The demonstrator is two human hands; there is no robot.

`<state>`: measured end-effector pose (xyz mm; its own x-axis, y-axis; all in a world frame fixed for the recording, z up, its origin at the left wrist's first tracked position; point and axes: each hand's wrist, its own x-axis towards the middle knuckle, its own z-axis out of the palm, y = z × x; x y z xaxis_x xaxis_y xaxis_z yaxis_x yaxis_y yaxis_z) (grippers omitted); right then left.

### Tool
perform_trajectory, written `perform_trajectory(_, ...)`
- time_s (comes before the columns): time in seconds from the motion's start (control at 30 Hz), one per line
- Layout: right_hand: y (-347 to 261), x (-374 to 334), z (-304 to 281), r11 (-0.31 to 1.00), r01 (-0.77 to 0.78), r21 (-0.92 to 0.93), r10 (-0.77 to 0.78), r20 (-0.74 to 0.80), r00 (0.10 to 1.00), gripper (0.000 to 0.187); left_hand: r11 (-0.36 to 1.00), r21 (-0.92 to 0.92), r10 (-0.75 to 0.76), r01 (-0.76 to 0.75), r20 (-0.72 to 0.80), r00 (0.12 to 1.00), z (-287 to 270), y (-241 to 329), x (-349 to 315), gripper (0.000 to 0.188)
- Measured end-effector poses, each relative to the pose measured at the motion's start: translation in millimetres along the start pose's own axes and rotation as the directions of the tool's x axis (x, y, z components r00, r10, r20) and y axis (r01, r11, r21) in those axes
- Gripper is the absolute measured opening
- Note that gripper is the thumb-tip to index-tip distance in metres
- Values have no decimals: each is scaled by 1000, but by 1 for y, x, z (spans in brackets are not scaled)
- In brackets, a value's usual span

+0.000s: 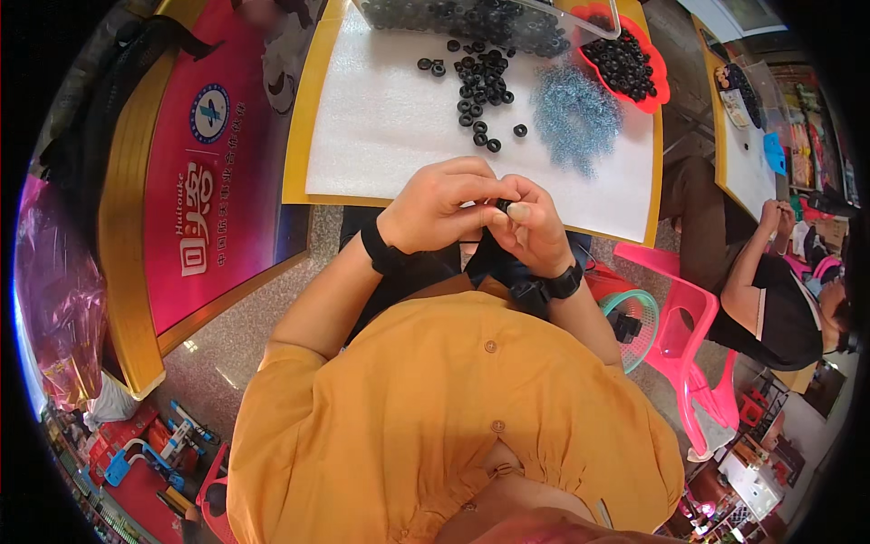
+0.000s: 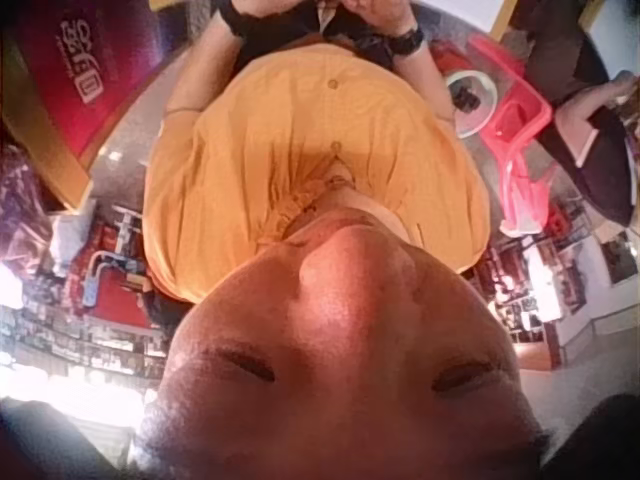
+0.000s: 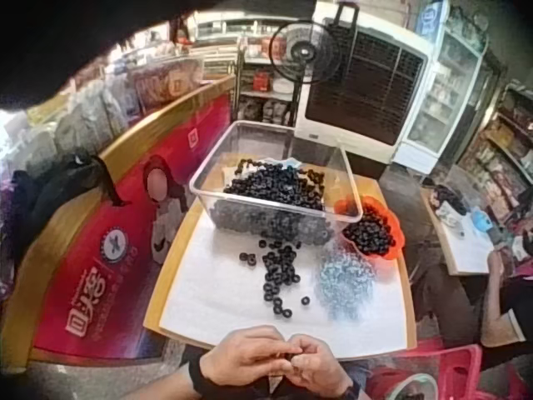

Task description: The person assembles small black components by hand, picking up pieces from the foam mat and pressing them together.

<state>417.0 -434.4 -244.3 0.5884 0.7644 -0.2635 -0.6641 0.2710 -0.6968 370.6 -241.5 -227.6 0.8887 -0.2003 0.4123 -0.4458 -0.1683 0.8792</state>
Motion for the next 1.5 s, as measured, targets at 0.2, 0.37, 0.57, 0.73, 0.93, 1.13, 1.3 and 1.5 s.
perform_trajectory(0.2, 12, 2, 9, 985, 144, 96, -139, -58, 989, 15, 1000, 26, -1, 1, -23, 1000, 4, -8, -1, 29)
perform_trajectory(0.37, 11, 5, 5, 974, 154, 169, -149, -38, 988, 15, 1000, -7, -7, 6, -76, 997, 9, -11, -1, 28)
perform_trajectory(0.57, 2, 3, 4, 978, 93, 188, -92, -12, 996, 20, 999, -29, -32, 29, -100, 995, 11, -10, 1, 25)
perform_trajectory(0.73, 9, 3, -6, 995, 95, 41, -92, -63, 994, 17, 1000, -4, -28, 28, -84, 996, 12, -14, 0, 25)
perform_trajectory(0.93, -18, -4, -5, 985, 163, -65, -171, -160, 972, 19, 983, -92, -168, 160, -80, 983, 8, -19, -5, 40)
perform_trajectory(1.13, -98, -7, -47, 783, 392, -483, -583, -351, 733, 13, 974, -152, -189, 166, -150, 970, 10, -31, -4, 31)
perform_trajectory(1.3, -164, 18, -93, 644, 356, -677, -715, -367, 596, 25, 976, -141, -187, 168, -137, 973, 10, -31, -3, 28)
perform_trajectory(1.5, -188, 38, -113, 512, 154, -845, -733, -337, 591, 45, 982, -98, -171, 160, -113, 979, 9, -29, -4, 27)
